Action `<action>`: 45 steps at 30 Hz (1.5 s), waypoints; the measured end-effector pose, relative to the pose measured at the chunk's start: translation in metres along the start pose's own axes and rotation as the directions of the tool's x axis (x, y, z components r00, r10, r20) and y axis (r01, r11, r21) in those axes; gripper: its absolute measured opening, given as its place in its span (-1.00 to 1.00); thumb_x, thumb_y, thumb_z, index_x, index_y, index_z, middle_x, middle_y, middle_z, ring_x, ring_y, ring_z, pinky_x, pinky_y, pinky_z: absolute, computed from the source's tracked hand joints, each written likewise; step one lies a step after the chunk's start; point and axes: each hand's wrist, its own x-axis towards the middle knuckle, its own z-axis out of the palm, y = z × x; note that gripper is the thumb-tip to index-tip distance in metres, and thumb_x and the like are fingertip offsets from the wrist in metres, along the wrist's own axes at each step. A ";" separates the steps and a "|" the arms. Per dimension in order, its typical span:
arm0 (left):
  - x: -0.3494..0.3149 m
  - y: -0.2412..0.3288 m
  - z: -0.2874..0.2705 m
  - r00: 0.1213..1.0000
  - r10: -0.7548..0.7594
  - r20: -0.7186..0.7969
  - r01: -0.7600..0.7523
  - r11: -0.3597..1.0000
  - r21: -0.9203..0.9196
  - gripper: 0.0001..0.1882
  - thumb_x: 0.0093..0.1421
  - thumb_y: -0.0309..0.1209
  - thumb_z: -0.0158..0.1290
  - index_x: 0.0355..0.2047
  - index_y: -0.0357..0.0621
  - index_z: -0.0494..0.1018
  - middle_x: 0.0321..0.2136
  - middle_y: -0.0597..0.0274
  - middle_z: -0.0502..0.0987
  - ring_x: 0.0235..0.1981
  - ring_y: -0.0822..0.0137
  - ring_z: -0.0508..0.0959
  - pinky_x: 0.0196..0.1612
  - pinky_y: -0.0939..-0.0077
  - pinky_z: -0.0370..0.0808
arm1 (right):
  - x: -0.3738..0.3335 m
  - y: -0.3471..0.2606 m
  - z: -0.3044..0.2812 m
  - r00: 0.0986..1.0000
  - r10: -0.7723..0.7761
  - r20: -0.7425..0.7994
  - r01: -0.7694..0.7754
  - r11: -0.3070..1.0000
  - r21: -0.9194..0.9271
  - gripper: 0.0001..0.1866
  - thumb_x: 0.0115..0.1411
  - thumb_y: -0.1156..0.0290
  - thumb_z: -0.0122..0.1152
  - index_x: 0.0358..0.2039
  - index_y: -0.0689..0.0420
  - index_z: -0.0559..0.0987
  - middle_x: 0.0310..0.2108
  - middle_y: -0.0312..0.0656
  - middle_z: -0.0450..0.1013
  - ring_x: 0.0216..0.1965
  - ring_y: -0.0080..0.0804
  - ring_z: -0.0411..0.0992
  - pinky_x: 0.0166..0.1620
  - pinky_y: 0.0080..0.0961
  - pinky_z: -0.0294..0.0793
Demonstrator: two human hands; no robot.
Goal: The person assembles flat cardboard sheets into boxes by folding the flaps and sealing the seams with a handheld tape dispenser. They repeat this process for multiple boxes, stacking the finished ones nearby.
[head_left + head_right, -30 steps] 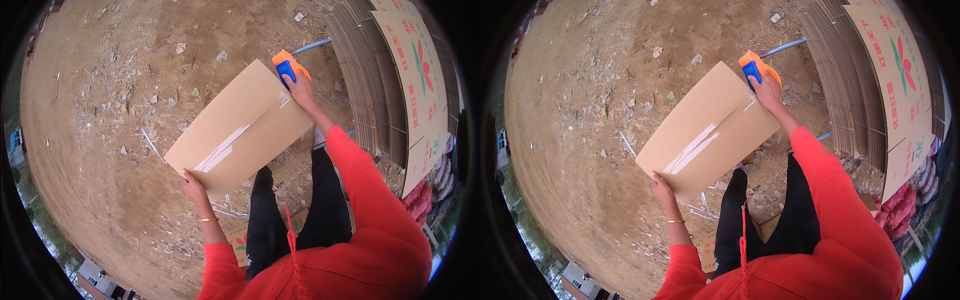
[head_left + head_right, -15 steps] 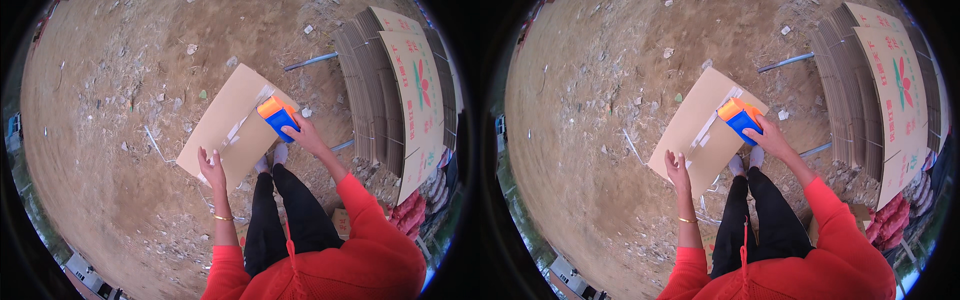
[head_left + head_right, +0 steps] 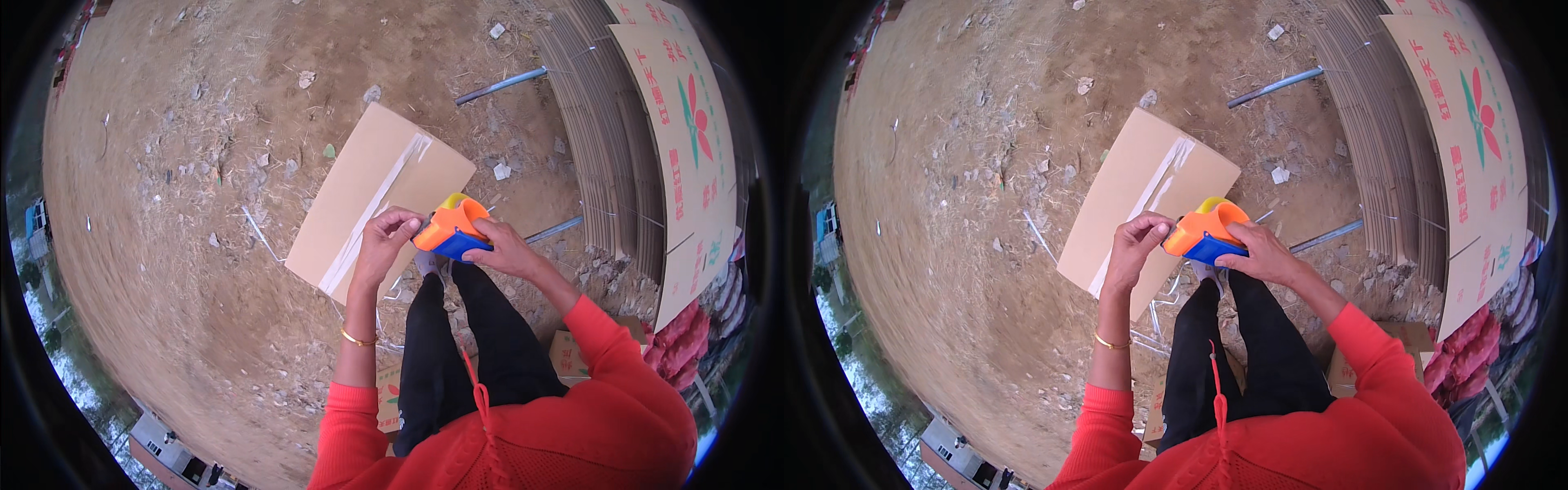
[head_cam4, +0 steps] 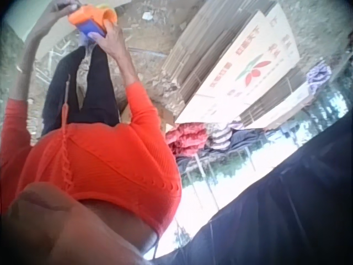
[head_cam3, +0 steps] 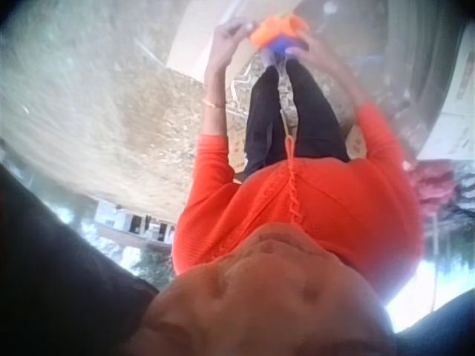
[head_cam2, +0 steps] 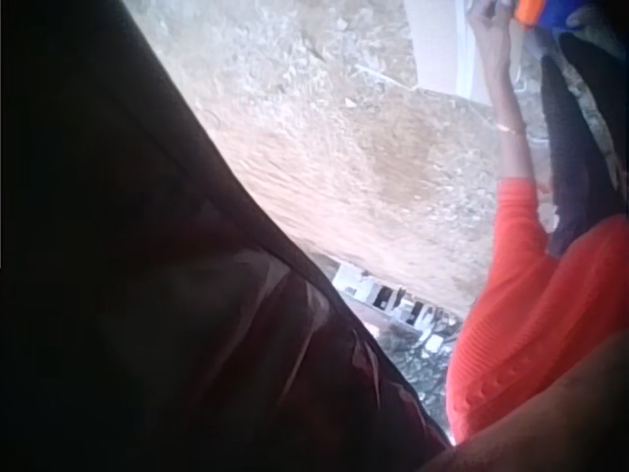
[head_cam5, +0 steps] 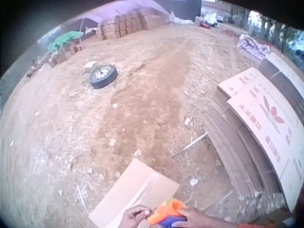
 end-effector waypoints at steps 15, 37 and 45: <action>0.004 -0.016 -0.028 0.966 -0.082 0.245 0.151 0.949 -0.278 -0.49 0.31 -0.04 -0.15 -0.28 -0.31 0.52 -0.32 0.15 0.57 -0.26 0.36 0.49 -0.05 0.43 0.38 | -0.014 -0.021 0.024 0.996 0.073 -0.056 -0.069 0.995 0.068 -0.47 0.00 0.04 0.31 -0.31 0.27 0.38 -0.45 0.03 0.34 -0.39 -0.02 0.35 -0.27 -0.24 0.34; 0.189 -0.053 -0.253 0.824 0.019 -0.566 0.083 0.984 0.155 -0.82 0.07 -0.41 0.21 -0.51 -0.32 0.58 -0.71 0.37 0.42 -0.68 0.58 0.31 -0.59 0.65 0.20 | 0.070 -0.093 0.047 0.822 0.569 0.038 -0.548 0.771 0.325 -0.60 0.06 0.21 0.33 -0.24 0.29 0.54 -0.46 -0.23 0.47 -0.40 -0.61 0.37 -0.30 -0.52 0.42; 0.240 -0.105 -0.289 0.842 0.050 -0.537 0.172 0.919 0.356 -0.78 0.05 -0.33 0.22 -0.56 -0.26 0.60 -0.74 0.34 0.44 -0.70 0.57 0.35 -0.62 0.61 0.25 | 0.074 -0.106 0.039 0.794 0.604 0.065 -0.597 0.755 0.269 -0.64 0.01 0.24 0.36 -0.35 0.28 0.53 -0.55 -0.28 0.39 -0.47 -0.64 0.30 -0.38 -0.57 0.35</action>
